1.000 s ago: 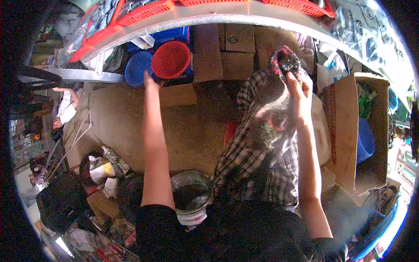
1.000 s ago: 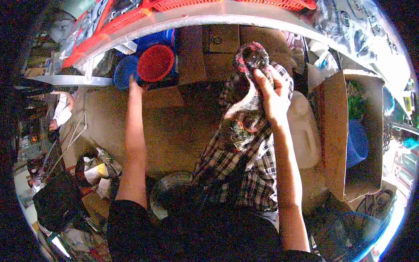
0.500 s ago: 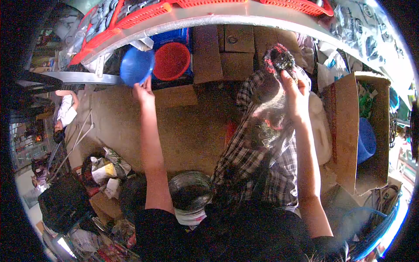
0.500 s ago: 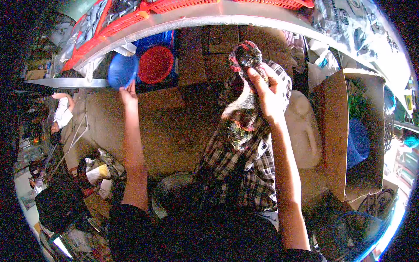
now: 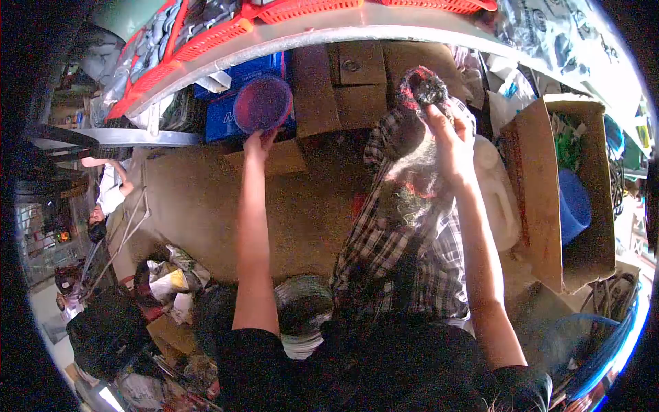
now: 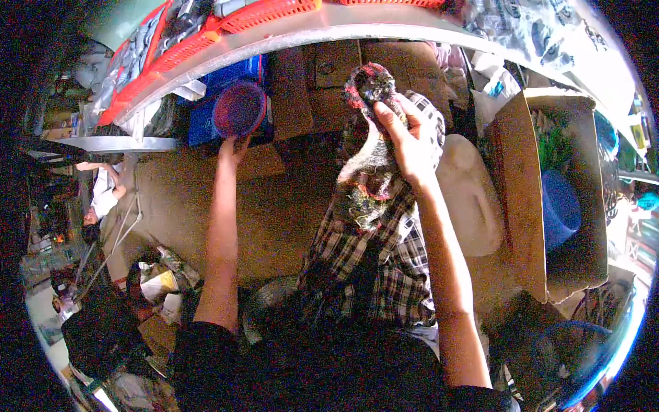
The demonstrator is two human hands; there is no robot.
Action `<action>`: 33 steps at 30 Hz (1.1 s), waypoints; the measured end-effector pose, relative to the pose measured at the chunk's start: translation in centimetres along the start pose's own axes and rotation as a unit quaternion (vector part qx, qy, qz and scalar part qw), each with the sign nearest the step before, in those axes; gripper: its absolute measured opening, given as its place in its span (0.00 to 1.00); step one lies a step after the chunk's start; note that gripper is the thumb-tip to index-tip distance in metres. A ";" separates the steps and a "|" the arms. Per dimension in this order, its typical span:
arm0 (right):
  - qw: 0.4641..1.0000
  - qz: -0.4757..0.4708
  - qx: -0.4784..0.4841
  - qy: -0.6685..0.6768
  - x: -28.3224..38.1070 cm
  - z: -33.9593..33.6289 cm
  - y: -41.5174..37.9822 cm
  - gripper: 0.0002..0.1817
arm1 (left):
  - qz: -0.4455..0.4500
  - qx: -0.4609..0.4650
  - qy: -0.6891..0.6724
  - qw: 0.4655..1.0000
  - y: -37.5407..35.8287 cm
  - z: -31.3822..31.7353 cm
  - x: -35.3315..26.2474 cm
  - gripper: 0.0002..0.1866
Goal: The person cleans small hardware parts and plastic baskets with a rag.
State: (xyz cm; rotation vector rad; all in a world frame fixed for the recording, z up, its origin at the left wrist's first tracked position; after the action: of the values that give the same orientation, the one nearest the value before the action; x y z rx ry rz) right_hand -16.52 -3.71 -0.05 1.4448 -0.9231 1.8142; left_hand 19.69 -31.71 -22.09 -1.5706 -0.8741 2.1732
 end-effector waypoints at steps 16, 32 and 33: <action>1.000 -0.021 0.004 -0.014 0.3 -0.2 -0.1 0.12 | 0.587 -0.122 0.536 0.594 -6.5 6.9 -5.4 0.37; 0.998 -0.003 0.000 -0.061 -0.3 0.4 0.4 0.10 | 0.306 0.015 0.749 0.587 5.4 9.0 -0.8 0.46; 0.998 0.010 0.001 -0.064 -0.2 0.6 0.2 0.10 | 0.281 0.019 0.761 0.584 5.4 9.1 -0.7 0.44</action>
State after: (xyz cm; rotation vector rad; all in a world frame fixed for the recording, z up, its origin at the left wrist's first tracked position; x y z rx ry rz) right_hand -16.37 -4.34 -0.21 1.5732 -1.0019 1.7540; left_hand 11.93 -38.85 -23.14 -2.8685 0.3265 0.2227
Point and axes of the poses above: each hand's wrist, its own y-axis towards the middle knuckle, its own z-axis out of the palm, x = y × z, the point moved 9 cm from there along y, towards the middle knuckle, and after that the axes turned 13 degrees about -x, right-handed, at the moved point
